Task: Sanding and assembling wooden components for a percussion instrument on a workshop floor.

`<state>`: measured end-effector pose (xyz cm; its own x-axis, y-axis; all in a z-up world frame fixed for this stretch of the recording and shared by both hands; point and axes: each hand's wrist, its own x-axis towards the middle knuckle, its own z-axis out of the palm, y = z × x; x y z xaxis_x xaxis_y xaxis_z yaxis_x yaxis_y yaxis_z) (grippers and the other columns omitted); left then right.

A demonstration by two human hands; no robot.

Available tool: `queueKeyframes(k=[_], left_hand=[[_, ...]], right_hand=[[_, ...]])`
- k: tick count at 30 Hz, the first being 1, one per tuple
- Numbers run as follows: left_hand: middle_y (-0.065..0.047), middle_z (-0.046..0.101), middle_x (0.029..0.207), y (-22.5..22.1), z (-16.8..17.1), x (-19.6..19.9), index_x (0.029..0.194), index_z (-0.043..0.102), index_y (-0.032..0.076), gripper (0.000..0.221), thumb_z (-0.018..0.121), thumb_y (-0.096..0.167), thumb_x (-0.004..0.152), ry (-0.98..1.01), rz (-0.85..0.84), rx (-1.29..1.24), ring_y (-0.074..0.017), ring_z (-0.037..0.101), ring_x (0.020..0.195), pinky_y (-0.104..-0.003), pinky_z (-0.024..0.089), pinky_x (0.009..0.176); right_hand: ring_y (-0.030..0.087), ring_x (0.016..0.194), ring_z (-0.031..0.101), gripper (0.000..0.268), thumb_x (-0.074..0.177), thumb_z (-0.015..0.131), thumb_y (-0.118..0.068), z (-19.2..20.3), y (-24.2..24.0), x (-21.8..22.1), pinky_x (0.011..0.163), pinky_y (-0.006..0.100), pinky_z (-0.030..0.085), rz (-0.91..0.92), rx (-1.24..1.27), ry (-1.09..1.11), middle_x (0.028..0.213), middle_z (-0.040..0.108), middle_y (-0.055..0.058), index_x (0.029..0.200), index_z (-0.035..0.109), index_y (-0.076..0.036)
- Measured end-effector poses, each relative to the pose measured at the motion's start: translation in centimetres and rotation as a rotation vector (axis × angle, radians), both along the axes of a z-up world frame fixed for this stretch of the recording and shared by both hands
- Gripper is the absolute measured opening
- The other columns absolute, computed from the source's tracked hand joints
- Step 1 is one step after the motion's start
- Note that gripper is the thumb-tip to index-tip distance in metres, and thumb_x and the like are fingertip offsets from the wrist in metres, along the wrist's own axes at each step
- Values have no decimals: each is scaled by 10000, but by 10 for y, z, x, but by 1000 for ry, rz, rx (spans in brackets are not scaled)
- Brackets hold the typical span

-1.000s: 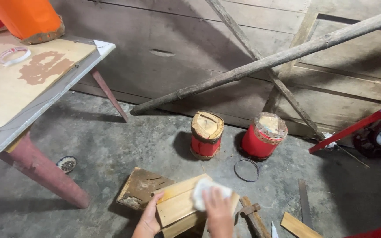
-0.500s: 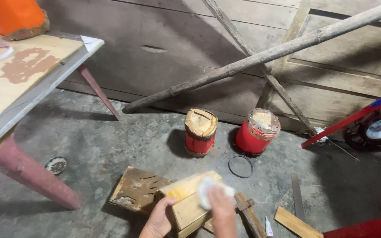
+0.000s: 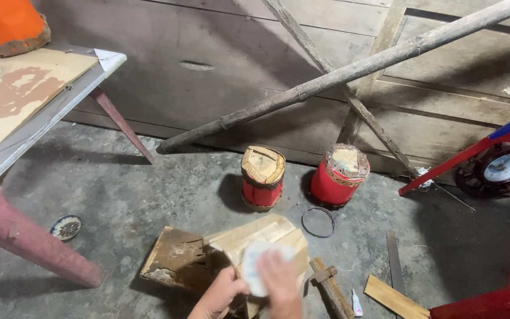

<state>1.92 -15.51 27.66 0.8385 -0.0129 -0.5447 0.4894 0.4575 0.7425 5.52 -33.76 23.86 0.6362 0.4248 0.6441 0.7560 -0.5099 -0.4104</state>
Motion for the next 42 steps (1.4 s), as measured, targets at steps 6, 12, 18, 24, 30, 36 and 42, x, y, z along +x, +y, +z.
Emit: queueKeyframes(k=[6,12,18,24,30,36,42], left_hand=[[-192,783,1113,9,10,-6,1184,702,-112,522,605,-62,674,-24,-98,74,-226,664,1000,-285,493,957],[-138,728,857,0,-15,-3,1100,715,-83,405,658,-58,700,-41,-221,175,-161,641,724,-243,536,699],[-132,704,843,7,-15,-5,1114,697,-84,366,668,-54,750,-60,-188,172,-149,585,698,-239,488,660],[-170,720,893,0,-16,-5,1101,696,-121,378,675,-54,730,-29,-192,118,-185,632,762,-255,526,728],[-78,713,843,1,-10,-6,966,727,-14,286,732,62,691,-121,-282,386,-155,654,813,-227,553,816],[-73,780,979,-8,-24,-10,1197,696,-4,497,734,88,710,-104,-421,444,-115,697,848,-197,566,774],[-105,785,1040,-1,-44,-6,1230,652,-46,542,684,130,718,-270,-361,409,-144,718,902,-223,583,811]], right_hand=[[275,1355,570,455,888,561,-91,6,-27,18,1134,373,419,-186,64,96,1455,610,117,1331,664,-84],[195,1274,676,428,938,585,-227,16,-9,11,1107,312,474,-228,710,961,1377,723,102,1258,733,16],[281,1348,591,424,891,591,-134,20,-12,10,1152,407,427,-66,66,56,1402,656,120,1299,679,-58],[233,1361,570,477,864,602,-80,1,-28,12,1156,350,419,-287,61,199,1448,620,89,1336,665,-105],[316,1320,597,452,910,496,-185,23,-13,13,1115,450,384,46,88,34,1390,657,147,1280,698,-22],[224,1338,588,510,850,513,3,-8,-45,25,1125,347,426,-351,80,319,1400,668,72,1298,713,-136],[304,1335,585,392,908,624,-176,35,1,-9,1117,437,418,8,70,111,1359,691,123,1269,727,-62]])
